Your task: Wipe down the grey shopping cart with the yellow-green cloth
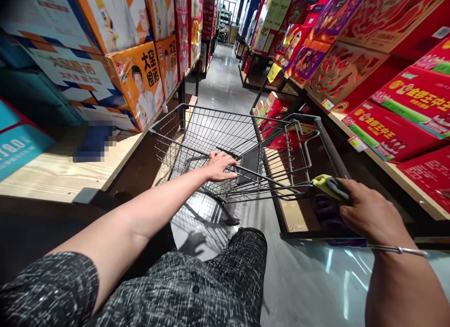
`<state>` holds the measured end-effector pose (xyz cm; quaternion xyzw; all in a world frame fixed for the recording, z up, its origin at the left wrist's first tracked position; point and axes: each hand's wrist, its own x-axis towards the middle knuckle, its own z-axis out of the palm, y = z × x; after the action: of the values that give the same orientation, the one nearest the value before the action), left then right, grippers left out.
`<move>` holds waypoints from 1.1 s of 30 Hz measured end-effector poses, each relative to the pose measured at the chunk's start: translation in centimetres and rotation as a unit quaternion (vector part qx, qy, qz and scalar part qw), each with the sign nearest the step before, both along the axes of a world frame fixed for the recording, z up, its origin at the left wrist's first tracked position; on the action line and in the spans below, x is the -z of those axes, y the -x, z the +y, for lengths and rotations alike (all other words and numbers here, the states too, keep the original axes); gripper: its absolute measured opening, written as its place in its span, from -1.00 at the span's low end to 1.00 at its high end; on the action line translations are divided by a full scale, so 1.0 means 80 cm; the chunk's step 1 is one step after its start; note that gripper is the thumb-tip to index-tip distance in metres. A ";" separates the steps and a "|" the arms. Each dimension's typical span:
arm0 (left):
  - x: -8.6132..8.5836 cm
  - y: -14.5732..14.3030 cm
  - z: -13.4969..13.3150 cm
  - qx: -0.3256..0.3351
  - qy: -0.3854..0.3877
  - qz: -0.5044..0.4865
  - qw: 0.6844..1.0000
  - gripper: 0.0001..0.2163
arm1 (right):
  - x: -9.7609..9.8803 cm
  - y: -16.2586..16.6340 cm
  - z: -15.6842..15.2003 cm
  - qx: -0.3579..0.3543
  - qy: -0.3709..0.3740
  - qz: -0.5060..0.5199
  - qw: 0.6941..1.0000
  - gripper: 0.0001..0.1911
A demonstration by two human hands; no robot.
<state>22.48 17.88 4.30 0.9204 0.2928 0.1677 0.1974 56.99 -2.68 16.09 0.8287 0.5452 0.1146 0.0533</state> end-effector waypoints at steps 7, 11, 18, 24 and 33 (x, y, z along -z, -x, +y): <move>-0.002 0.000 0.041 -0.022 0.002 0.036 0.999 -0.59 | -0.007 0.042 -0.001 -0.004 0.052 0.003 0.999 -0.32; -0.008 0.003 0.044 -0.154 0.067 0.049 0.985 -0.48 | -0.024 0.095 0.004 -0.035 0.096 0.033 0.994 -0.35; -0.007 0.019 0.011 -0.151 0.125 0.002 0.981 -0.42 | -0.057 0.201 0.024 -0.142 0.091 0.091 0.981 -0.39; -0.020 0.052 -0.007 -0.036 0.169 -0.040 0.984 -0.45 | -0.059 0.249 0.069 -0.257 0.041 0.251 0.932 -0.47; -0.038 0.104 -0.017 -0.009 0.214 -0.309 0.927 -0.32 | -0.040 0.254 0.142 -0.291 -0.163 0.467 0.819 -0.38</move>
<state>14.13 16.55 7.33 0.7564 0.2544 0.3787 0.4688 36.69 8.65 19.29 0.5820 0.6937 -0.1891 -0.3798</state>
